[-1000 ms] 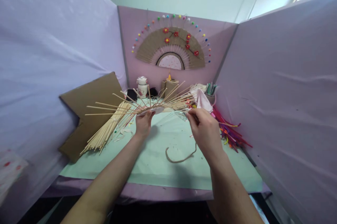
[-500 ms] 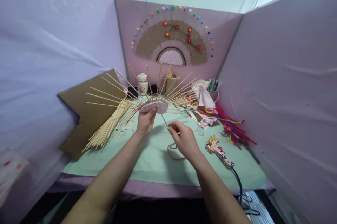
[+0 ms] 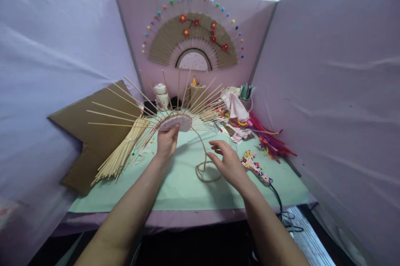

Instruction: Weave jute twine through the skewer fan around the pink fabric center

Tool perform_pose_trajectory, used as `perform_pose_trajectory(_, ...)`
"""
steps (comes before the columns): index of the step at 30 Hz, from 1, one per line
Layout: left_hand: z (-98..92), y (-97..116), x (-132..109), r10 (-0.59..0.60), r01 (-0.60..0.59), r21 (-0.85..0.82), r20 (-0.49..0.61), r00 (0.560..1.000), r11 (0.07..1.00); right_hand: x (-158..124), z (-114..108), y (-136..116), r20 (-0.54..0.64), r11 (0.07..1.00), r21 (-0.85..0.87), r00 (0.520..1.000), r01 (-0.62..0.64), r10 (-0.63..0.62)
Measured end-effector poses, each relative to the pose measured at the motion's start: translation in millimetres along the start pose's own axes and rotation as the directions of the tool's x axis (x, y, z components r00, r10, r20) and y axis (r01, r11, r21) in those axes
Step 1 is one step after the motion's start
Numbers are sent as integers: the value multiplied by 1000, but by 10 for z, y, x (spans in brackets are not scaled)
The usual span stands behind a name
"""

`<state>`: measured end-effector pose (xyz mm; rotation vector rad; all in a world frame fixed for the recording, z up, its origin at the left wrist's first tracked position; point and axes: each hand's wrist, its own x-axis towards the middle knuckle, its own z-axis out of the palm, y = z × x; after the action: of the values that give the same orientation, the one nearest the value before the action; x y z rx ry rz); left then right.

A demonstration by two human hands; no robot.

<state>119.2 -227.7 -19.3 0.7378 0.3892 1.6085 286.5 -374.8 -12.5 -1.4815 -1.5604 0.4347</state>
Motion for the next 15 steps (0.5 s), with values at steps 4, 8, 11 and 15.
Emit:
perform_pose_trajectory(4,11,9,38,47,-46,22,-14,999,999,-254,-722,188,338,986,-56,926,-156,166)
perform_pose_trajectory(8,38,6,58,104,-101,65,-43,994,993,-597,-1479,540,230,858,-323,846,-400,481)
perform_pose_trajectory(11,51,-13,44,102,-101,73,-13,995,992,-749,-1761,726,-157,651,-550,830,-523,535)
perform_pose_trajectory(15,47,-41,14,106,-105,93,-4,994,990,-686,-1577,882,-240,589,-633,851,-501,466)
